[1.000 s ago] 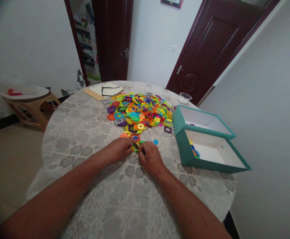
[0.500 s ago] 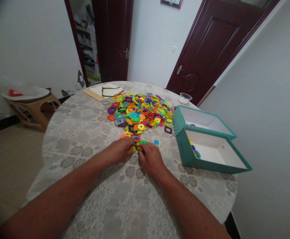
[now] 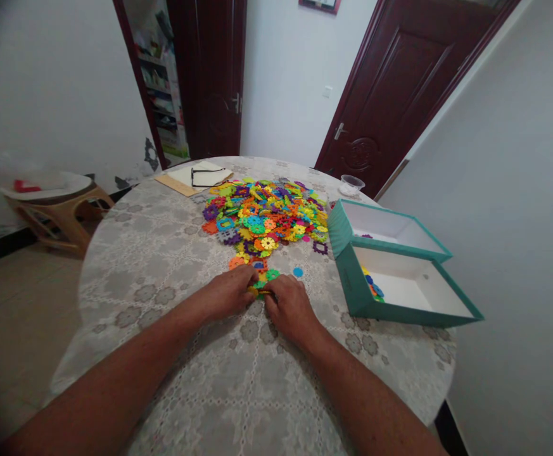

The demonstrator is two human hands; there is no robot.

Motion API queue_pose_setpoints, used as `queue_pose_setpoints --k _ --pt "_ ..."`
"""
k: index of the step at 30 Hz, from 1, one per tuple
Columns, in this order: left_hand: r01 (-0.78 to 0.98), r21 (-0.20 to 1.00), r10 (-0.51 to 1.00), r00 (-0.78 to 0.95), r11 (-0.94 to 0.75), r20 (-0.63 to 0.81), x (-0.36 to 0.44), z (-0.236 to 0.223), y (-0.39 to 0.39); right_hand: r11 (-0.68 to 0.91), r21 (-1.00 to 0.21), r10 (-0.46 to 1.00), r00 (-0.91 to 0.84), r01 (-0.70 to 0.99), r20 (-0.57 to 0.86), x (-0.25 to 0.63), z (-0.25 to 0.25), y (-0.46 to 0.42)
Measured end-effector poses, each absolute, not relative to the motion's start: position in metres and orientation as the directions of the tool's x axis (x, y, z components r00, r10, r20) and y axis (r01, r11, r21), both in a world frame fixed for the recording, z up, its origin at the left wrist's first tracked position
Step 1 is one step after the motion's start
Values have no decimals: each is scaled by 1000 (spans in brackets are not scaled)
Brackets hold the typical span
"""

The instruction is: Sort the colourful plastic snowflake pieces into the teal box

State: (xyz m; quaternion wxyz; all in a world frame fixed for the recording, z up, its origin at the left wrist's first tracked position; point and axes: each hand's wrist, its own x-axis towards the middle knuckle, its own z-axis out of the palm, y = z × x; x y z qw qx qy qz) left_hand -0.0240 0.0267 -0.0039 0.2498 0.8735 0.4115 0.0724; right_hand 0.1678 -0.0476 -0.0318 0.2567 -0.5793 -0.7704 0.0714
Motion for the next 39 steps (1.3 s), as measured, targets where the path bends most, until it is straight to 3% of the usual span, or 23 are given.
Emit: queue_pose_setpoints --k 8,39 --pt "597 606 716 695 -526 -62 -24 1 24 354 -455 916 -204 817 346 170 -33 -49" --pt "535 688 724 690 -490 -20 -27 -1 23 344 -528 916 -155 777 370 173 -37 -45"
